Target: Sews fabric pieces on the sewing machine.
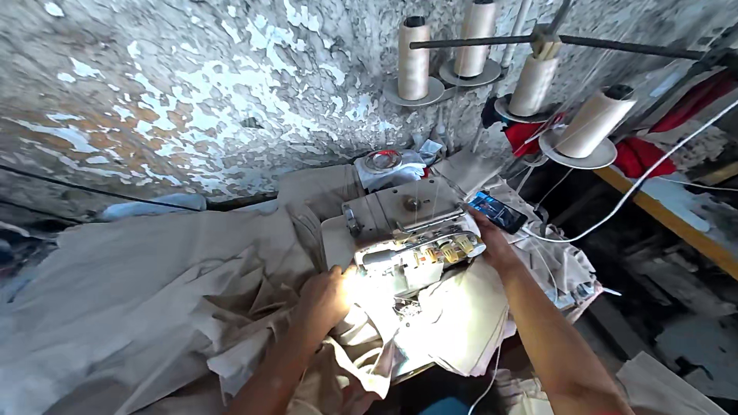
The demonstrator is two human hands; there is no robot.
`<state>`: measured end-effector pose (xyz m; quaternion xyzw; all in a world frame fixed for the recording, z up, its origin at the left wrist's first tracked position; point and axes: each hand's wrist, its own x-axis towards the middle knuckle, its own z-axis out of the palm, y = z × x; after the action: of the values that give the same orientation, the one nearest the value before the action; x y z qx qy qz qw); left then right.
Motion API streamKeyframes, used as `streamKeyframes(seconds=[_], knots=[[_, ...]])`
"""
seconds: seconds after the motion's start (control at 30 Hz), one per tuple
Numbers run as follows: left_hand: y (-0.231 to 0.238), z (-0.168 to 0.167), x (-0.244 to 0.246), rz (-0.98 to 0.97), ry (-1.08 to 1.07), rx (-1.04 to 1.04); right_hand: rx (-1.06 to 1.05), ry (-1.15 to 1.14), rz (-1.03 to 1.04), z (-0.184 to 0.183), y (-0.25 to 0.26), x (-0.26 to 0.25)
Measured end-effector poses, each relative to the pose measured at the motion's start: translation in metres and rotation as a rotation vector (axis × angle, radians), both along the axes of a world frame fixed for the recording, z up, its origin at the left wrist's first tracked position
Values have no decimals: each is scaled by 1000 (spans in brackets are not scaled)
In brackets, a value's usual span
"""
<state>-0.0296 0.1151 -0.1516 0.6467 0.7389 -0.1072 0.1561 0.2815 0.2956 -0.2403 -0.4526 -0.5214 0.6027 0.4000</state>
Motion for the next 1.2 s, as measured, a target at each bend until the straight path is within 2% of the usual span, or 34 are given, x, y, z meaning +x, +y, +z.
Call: streamKeyframes(seconds=[0.17, 0.27, 0.37, 0.47, 0.5, 0.53, 0.57, 0.63, 0.7, 0.77, 0.8, 0.83, 0.93, 1.07, 1.13, 1.2], knots=[[3, 12, 2, 53, -32, -100, -2, -55, -11, 1, 7, 1], [3, 12, 2, 39, -30, -92, 35, -188, -85, -1, 12, -4], [2, 10, 2, 28, -27, -78, 97, -524, -91, 1, 25, -8], [2, 12, 3, 40, -45, -88, 212, -1025, 84, 10, 37, -11], [2, 11, 2, 41, -49, -85, 218, -1120, 143, 17, 38, -13], [2, 11, 2, 38, -55, -84, 210, -1094, 155, 25, 34, -13], [2, 11, 2, 34, -60, -84, 167, -934, 114, 30, 29, -12], [3, 11, 1, 29, -70, -80, -25, -470, 28, 32, 23, -7], [3, 8, -1, 20, -82, -64, -135, -75, 87, 16, 24, 9], [1, 8, -1, 14, -100, -52, -146, 67, 77, 2, 21, 18], [1, 9, -1, 10, -100, -49, -126, 52, 38, 1, 20, 16], [2, 9, -1, 9, -100, -46, -101, -18, -1, 4, 19, 12], [3, 9, 0, 21, -95, -65, -46, -422, -77, 26, 17, -5], [3, 10, -1, 24, -99, -68, 72, -971, 107, 19, 47, -7], [3, 10, -1, 24, -99, -69, 6, -1116, 179, 19, 61, -12], [3, 11, 0, 32, -99, -78, -87, -1153, 201, 34, 59, -20]])
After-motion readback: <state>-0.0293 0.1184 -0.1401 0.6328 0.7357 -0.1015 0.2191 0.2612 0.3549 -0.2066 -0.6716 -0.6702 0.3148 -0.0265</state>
